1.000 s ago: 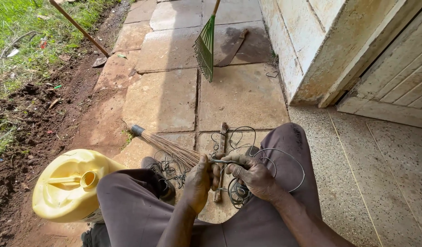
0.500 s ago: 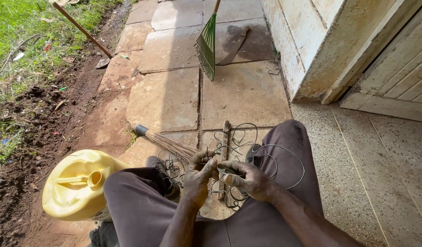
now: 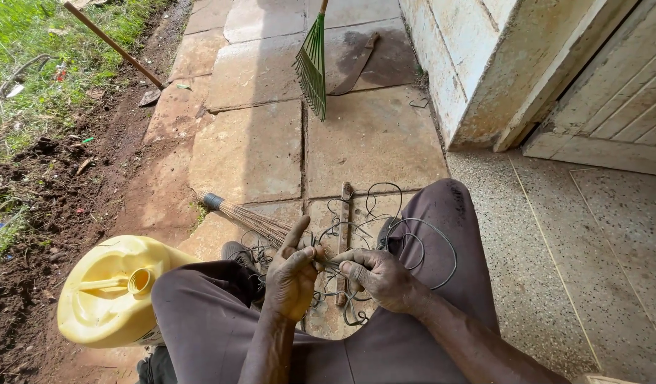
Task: Untangling a bundle of thin wires while sitting outside a workshop.
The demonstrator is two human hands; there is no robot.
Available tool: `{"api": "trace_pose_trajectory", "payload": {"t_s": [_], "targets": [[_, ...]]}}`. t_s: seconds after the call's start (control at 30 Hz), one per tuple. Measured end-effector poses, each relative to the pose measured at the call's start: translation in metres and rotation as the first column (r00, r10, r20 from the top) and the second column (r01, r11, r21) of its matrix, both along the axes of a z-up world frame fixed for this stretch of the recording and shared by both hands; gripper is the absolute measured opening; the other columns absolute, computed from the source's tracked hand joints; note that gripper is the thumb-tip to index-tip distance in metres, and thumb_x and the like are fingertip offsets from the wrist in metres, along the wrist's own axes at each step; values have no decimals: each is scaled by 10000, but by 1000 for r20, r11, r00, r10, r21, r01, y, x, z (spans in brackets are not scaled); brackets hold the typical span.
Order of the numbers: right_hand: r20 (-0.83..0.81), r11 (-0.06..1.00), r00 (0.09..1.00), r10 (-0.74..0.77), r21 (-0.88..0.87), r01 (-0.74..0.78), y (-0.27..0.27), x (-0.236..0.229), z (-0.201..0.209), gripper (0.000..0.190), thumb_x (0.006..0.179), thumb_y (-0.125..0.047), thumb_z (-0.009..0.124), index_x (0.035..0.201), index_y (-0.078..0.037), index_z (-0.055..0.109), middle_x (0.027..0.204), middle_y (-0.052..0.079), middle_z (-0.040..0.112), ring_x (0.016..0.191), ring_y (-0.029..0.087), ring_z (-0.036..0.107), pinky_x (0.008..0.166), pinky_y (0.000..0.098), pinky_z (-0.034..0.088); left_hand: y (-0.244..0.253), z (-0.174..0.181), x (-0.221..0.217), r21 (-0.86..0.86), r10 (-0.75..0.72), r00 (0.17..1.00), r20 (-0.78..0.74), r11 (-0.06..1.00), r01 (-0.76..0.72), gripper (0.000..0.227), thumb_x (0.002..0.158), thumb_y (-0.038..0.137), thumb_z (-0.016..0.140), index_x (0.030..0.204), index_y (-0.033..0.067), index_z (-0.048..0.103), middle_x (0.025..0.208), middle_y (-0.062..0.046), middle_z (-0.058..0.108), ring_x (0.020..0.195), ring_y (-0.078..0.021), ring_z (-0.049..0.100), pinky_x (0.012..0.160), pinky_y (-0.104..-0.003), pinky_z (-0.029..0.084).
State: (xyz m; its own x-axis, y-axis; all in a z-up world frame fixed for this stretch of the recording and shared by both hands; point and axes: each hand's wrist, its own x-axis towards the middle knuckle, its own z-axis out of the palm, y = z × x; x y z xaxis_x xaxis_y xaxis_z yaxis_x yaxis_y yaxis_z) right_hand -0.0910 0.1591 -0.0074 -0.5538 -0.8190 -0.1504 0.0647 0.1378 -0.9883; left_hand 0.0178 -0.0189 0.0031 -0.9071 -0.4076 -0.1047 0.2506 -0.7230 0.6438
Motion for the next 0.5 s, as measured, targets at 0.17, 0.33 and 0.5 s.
{"api": "trace_pose_trajectory", "payload": {"t_s": [0.17, 0.33, 0.5], "targets": [[62, 995, 998, -6, -104, 12, 6, -5, 5, 367, 1052, -274, 618, 1241, -14, 796, 697, -5, 546, 595, 79, 499, 549, 237, 415, -13, 15, 2, -22, -179, 983, 36, 983, 180, 900, 829, 19, 801, 1623, -78, 388, 782, -58, 754, 840, -193, 739, 830, -328, 542], [74, 987, 989, -128, -88, 134, 6, -7, -4, 314, 1080, -250, 597, 1198, -37, 795, 606, -56, 453, 504, 40, 366, 414, 223, 278, -11, -1, 2, -91, -159, 978, 136, 981, 172, 388, 846, -31, 818, 1218, -51, 709, 966, -192, 751, 943, -295, 738, 845, -406, 637], [-116, 980, 973, -198, 3, 200, 5, -13, 8, 333, 1068, -363, 585, 1097, -130, 821, 679, -92, 441, 606, 60, 369, 551, 267, 351, 3, 14, -4, -695, 246, 887, 392, 710, 111, 377, 922, 148, 783, 1292, 82, 750, 1152, -86, 787, 1055, -194, 749, 936, -322, 688]]}}
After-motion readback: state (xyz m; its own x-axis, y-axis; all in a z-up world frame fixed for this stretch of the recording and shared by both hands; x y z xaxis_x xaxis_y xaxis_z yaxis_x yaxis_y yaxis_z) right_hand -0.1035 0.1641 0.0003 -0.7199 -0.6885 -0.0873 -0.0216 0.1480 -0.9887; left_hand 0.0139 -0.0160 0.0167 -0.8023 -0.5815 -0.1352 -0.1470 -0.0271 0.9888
